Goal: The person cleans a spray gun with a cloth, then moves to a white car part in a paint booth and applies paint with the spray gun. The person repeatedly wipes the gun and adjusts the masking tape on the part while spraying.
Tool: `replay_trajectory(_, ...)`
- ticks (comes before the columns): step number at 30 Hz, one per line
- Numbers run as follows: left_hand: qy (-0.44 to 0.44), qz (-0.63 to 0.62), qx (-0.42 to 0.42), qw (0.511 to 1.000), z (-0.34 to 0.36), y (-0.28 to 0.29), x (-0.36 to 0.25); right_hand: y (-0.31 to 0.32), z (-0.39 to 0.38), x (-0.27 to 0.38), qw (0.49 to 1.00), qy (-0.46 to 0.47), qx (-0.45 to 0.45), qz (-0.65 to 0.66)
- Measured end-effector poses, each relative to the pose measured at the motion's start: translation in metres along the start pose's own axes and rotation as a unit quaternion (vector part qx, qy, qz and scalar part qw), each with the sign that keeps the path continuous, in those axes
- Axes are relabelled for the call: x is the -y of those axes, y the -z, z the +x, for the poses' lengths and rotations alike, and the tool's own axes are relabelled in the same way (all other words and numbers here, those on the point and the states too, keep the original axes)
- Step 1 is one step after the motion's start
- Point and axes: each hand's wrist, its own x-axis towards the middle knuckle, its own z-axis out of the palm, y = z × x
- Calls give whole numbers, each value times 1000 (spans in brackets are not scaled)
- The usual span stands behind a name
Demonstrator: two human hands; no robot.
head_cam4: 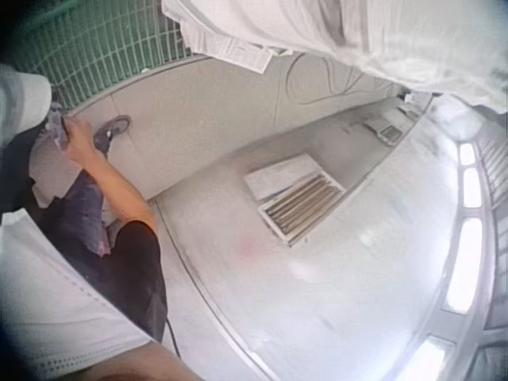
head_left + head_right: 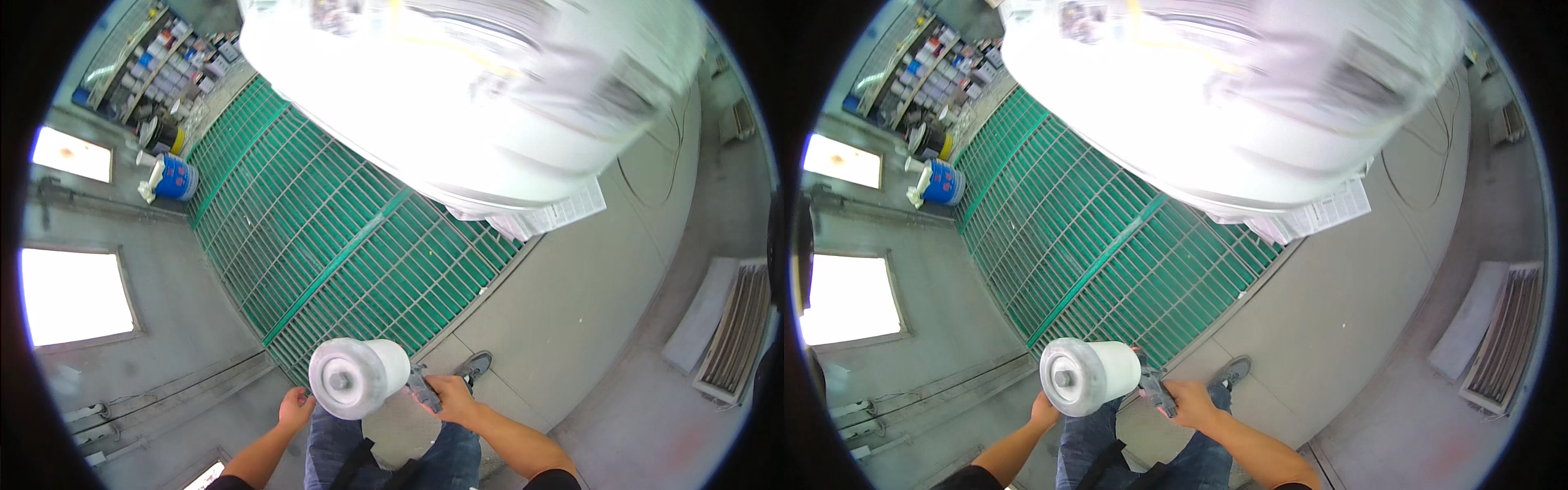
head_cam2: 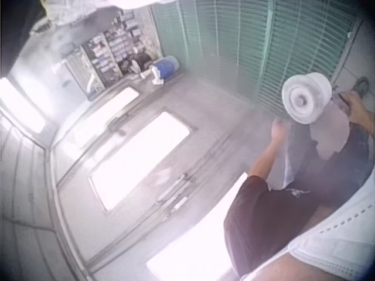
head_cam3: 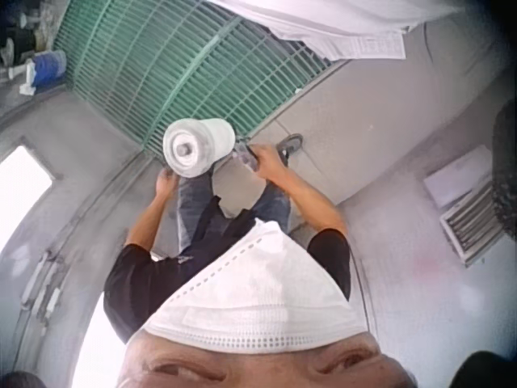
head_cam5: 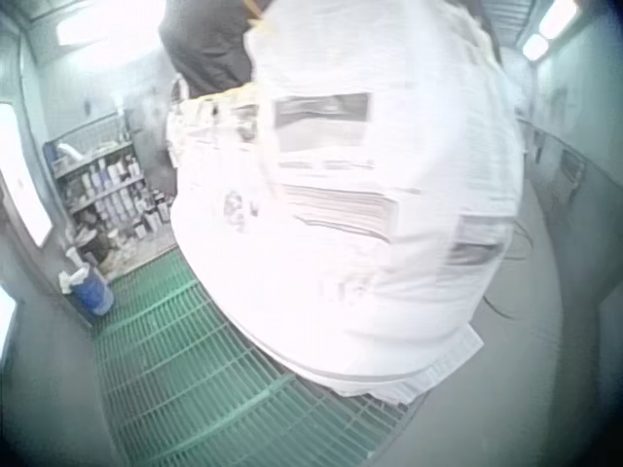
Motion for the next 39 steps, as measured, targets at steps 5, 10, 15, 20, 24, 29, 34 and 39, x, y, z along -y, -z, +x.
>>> replay_trajectory(5,158,-124,-2,980,-23,38,134,-67,96,76,999,-6,28,42)
replay_trajectory(10,183,-258,-56,947,-24,86,223,-141,195,102,997,6,71,6)
replay_trajectory(15,191,-279,-70,938,18,131,276,-207,313,135,995,36,51,72)
replay_trajectory(20,203,-234,-28,950,83,183,302,-255,417,137,996,26,60,65)
replay_trajectory(24,203,-271,-9,941,141,230,331,-281,494,137,996,10,50,73)
replay_trajectory(29,175,-226,-27,958,209,311,337,-303,592,138,997,51,21,57)
replay_trajectory(34,209,-294,-72,930,277,372,363,-315,677,157,998,34,38,34)
replay_trajectory(39,188,-298,-99,930,351,432,380,-323,769,198,998,19,20,64)
